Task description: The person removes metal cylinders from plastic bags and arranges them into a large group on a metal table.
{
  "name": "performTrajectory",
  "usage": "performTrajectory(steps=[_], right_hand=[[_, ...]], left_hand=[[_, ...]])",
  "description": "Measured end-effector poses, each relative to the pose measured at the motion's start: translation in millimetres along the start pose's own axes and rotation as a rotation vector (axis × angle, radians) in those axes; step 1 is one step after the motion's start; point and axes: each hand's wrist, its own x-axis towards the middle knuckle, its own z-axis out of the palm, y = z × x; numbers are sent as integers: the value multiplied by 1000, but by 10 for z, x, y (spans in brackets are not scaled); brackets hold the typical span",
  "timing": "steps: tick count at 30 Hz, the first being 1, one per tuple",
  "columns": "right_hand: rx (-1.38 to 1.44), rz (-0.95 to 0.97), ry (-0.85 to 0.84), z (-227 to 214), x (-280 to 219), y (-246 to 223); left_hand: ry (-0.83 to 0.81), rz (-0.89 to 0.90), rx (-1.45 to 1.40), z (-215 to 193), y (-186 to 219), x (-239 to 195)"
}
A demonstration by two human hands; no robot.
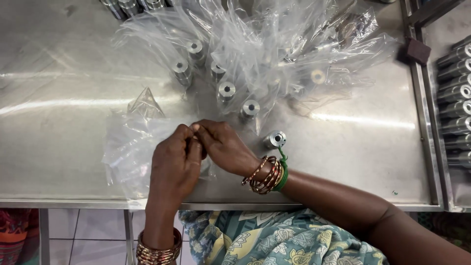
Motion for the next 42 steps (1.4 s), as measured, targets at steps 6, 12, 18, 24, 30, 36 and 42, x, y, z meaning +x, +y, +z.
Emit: performTrajectory(steps=[6, 12, 18, 24, 30, 36, 42], right_hand=[[-149, -93, -92, -303, -25, -374], [-429, -204, -297, -326, -35, -684], [-605, -258, -377, -182, 355, -597], [-756, -334, -326, -453, 1030, -381], [-879, -236, -219, -569, 1142, -357], [-834, -357, -110, -993, 381, -698], [-858, 193, -361, -1365, -429, -661]], left_hand=[[184, -63, -636, -362, -162, -122], [180, 165, -841, -530, 266, -129], [146, 162, -807, -462, 372, -254], [175, -154, -336, -348, 177, -174], [10, -150, 261, 467, 11, -150], [36, -105, 301, 672, -165, -179], [3, -253, 18, 474, -200, -25]])
